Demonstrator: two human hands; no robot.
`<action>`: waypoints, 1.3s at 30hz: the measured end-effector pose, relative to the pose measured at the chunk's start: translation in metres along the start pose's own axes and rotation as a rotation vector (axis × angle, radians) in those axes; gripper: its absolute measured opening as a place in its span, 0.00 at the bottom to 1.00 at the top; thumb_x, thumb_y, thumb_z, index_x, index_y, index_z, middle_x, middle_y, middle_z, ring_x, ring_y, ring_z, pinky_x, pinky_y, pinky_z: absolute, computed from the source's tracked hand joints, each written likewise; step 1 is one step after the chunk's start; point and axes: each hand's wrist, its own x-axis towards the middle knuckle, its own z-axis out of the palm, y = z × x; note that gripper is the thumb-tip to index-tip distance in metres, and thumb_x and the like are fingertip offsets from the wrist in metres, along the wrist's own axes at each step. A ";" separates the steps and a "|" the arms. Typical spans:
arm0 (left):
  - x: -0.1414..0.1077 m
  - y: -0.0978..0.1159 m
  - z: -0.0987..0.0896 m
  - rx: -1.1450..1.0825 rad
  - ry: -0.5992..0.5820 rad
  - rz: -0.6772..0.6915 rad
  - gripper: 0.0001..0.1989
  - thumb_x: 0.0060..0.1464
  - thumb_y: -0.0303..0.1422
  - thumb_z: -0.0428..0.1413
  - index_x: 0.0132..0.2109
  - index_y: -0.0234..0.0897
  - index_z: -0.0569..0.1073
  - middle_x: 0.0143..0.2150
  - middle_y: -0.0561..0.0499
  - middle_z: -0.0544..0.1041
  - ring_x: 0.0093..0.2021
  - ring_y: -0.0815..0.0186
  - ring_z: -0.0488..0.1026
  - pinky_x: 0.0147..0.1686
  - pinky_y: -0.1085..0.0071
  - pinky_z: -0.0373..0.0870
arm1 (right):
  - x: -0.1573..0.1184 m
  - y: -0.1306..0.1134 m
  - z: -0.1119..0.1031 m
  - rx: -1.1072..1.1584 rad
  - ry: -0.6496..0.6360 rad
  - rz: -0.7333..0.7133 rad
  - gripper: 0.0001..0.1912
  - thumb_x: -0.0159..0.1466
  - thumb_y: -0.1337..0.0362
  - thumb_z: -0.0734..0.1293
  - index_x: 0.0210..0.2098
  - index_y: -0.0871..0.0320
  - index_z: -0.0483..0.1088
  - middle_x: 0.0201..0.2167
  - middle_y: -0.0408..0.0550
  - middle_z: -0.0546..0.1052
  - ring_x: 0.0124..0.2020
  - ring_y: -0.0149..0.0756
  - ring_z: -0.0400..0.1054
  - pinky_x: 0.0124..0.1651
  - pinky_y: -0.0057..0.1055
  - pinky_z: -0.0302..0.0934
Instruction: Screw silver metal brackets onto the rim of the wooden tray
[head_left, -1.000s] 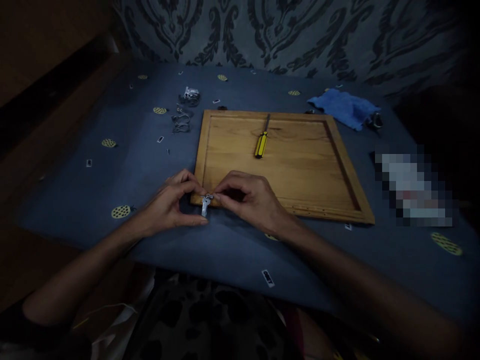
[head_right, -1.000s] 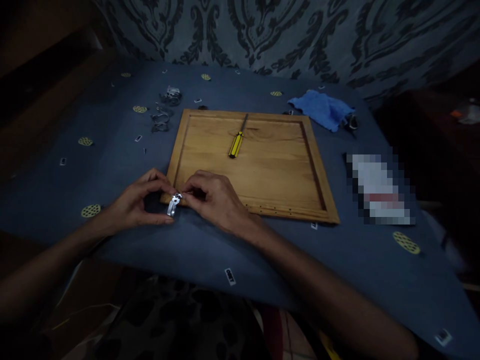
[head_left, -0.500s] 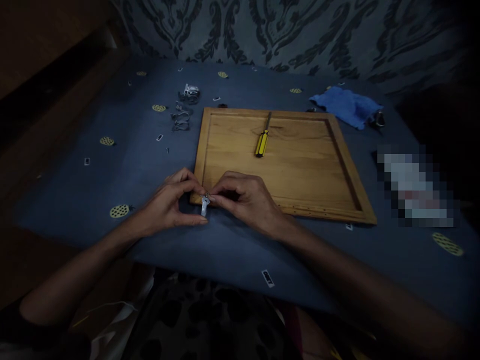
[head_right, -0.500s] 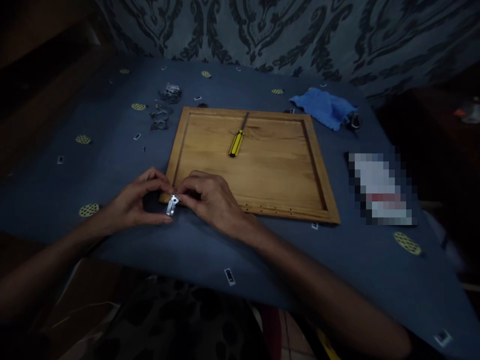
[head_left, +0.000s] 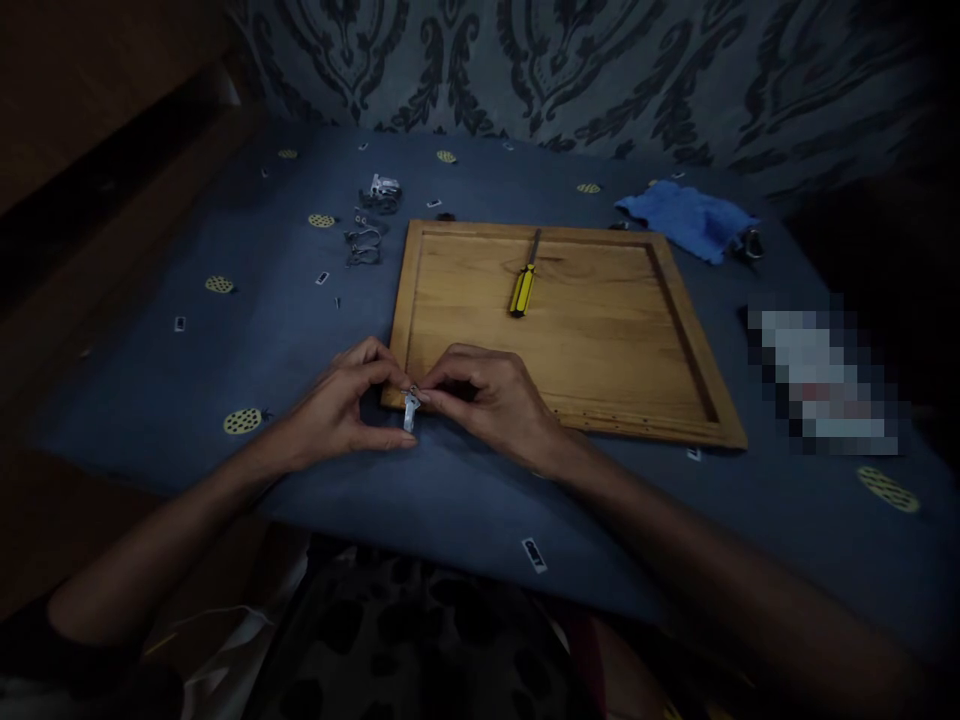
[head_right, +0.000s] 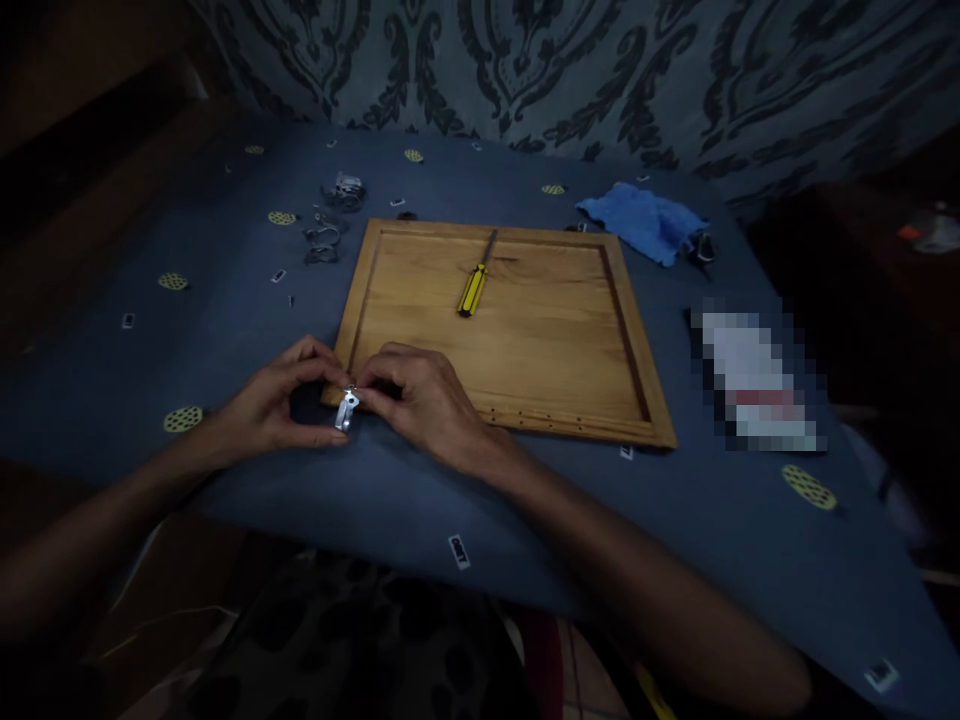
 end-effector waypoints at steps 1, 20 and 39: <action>0.000 0.000 0.000 -0.003 -0.001 -0.002 0.22 0.50 0.48 0.69 0.46 0.42 0.76 0.44 0.50 0.72 0.44 0.62 0.70 0.46 0.63 0.70 | 0.000 0.000 0.000 -0.002 -0.001 0.006 0.13 0.68 0.56 0.70 0.31 0.57 0.77 0.28 0.43 0.76 0.29 0.30 0.69 0.34 0.28 0.61; -0.002 -0.006 0.002 -0.007 0.019 0.008 0.24 0.49 0.51 0.69 0.48 0.44 0.77 0.44 0.50 0.71 0.45 0.61 0.70 0.46 0.61 0.69 | 0.000 0.000 -0.014 -0.103 0.064 -0.001 0.07 0.67 0.63 0.69 0.33 0.57 0.77 0.30 0.44 0.77 0.30 0.31 0.70 0.33 0.28 0.62; -0.002 -0.009 0.004 -0.022 0.026 0.028 0.24 0.49 0.50 0.69 0.49 0.44 0.77 0.45 0.50 0.72 0.46 0.60 0.71 0.48 0.61 0.70 | 0.020 0.050 -0.077 -0.759 0.300 0.137 0.05 0.58 0.71 0.68 0.30 0.56 0.75 0.40 0.55 0.72 0.43 0.48 0.70 0.45 0.44 0.68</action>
